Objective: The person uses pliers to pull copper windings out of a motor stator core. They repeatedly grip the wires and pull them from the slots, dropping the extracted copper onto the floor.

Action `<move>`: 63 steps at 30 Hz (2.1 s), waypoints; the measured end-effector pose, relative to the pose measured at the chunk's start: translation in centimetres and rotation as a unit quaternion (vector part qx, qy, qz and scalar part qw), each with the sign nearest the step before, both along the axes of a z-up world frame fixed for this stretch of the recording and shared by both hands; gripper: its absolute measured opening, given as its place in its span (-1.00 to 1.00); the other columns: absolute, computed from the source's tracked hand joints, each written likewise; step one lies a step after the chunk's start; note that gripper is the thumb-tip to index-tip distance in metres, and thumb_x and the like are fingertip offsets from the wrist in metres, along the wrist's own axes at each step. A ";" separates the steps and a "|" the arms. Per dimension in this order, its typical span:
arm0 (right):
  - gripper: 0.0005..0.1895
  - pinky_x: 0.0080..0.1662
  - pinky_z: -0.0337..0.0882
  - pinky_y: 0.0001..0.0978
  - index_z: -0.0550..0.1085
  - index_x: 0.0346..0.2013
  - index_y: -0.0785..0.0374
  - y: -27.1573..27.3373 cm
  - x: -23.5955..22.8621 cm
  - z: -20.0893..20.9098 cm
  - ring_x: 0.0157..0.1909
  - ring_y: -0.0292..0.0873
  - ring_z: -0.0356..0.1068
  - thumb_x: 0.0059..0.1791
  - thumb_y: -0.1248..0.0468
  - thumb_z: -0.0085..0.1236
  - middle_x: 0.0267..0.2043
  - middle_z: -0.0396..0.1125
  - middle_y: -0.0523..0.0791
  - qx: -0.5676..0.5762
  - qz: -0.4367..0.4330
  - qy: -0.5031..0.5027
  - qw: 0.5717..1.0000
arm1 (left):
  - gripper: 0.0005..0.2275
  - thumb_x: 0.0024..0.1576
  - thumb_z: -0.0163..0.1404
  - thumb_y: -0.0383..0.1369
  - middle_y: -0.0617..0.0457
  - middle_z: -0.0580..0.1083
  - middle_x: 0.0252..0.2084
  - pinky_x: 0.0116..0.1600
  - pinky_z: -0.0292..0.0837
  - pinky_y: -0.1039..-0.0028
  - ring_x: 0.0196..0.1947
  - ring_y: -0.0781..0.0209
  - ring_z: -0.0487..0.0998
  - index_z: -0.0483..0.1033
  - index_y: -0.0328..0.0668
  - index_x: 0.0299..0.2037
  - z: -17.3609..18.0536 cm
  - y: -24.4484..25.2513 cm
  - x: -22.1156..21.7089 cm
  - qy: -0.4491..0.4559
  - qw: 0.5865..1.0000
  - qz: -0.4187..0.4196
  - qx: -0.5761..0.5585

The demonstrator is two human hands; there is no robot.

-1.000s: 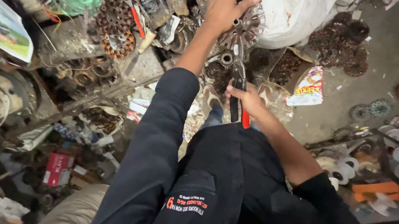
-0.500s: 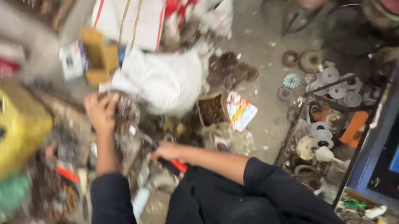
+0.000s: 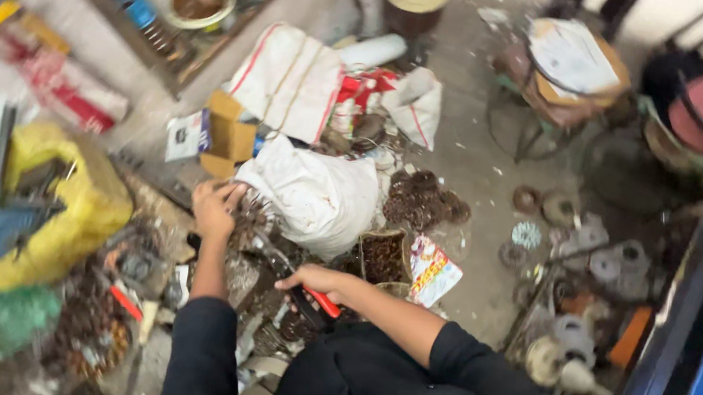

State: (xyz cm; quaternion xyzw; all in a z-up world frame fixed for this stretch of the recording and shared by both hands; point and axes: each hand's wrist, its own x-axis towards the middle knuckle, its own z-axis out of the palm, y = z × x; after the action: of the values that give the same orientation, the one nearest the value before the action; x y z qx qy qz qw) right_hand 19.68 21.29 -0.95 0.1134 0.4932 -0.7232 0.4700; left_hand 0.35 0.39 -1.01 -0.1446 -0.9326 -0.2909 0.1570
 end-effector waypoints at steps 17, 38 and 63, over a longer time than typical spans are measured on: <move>-0.55 -0.25 0.51 -0.24 0.49 0.09 0.28 5.1 -1.7 2.3 -0.17 -0.08 0.54 0.04 0.05 0.13 -0.14 0.49 -0.04 0.034 0.050 -0.034 0.998 | -0.79 0.11 0.18 -0.08 -0.16 0.49 0.08 0.30 0.17 0.01 0.25 -0.31 0.28 0.76 0.10 -0.22 -1.6 3.1 -0.4 0.026 0.995 0.056 0.075; -0.54 -0.02 0.58 -0.09 0.39 0.23 0.34 5.6 -3.2 6.5 -0.08 0.01 0.53 0.05 0.25 0.14 -0.10 0.45 0.02 0.053 0.058 -0.044 0.996 | -0.85 0.12 0.17 -0.15 0.06 0.46 -0.10 0.48 -0.16 0.01 0.18 0.01 0.32 0.75 0.10 -0.30 4.9 4.1 1.6 -0.022 0.991 0.059 0.117; -0.75 -0.18 0.46 -0.25 0.36 -0.06 0.37 4.2 -1.3 4.7 -0.27 -0.12 0.39 0.05 0.31 0.16 -0.30 0.31 -0.07 -0.010 -0.009 -0.058 0.998 | -0.77 0.25 0.11 -0.11 -0.02 0.52 -0.13 0.14 0.22 0.10 -0.01 -0.11 0.43 0.73 0.00 -0.27 7.1 3.9 1.8 -0.124 0.982 0.079 0.122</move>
State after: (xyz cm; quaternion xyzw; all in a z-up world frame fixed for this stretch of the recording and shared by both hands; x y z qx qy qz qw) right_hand 18.41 25.45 3.73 0.1548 0.4566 -0.7248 0.4922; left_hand 2.12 4.25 6.05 -0.0133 -0.9109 -0.4047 0.0792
